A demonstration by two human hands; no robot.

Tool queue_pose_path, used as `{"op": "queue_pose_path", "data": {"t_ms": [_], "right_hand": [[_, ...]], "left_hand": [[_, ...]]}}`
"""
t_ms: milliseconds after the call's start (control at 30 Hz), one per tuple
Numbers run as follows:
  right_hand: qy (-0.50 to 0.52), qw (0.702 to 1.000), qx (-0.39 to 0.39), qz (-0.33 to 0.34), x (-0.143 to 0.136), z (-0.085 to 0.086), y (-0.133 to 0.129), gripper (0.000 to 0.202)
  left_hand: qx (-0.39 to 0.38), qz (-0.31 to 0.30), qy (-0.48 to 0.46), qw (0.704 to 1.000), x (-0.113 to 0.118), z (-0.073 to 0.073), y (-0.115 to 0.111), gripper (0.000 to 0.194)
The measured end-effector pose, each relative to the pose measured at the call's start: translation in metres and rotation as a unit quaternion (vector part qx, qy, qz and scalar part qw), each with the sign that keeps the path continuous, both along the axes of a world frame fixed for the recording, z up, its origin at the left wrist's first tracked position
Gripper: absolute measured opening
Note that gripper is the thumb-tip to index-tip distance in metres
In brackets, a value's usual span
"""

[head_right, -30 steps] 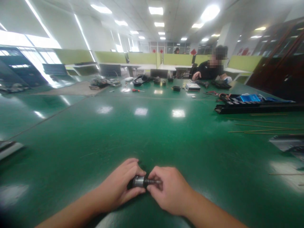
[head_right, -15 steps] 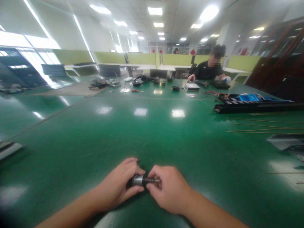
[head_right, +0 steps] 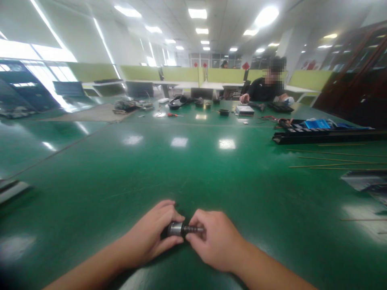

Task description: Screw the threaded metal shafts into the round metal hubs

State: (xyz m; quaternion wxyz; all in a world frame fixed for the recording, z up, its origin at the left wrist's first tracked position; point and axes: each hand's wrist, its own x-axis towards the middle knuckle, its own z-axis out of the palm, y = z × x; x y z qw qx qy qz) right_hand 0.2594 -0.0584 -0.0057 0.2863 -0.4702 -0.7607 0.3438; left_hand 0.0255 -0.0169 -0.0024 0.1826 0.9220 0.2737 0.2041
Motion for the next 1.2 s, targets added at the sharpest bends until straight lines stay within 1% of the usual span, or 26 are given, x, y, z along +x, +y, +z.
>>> {"op": "queue_pose_path", "data": {"t_ms": [267,567,1200], "right_hand": [[0.0,1.0,-0.007,-0.004,-0.0005,0.0002,0.0009,0.004],[-0.001,1.0,-0.001,-0.007,0.0003,-0.0021,0.0004,0.005],[-0.004,1.0,0.001,-0.005,0.0005,-0.0035,0.0001,0.003]], "left_hand": [[0.008,-0.005,-0.005,1.0,0.0015,0.0013,-0.0002,0.026],[0.011,-0.018,-0.003,1.0,0.0005,-0.0009,0.0006,0.029],[0.0,-0.009,-0.003,1.0,-0.0012,-0.003,0.0013,0.027]]}}
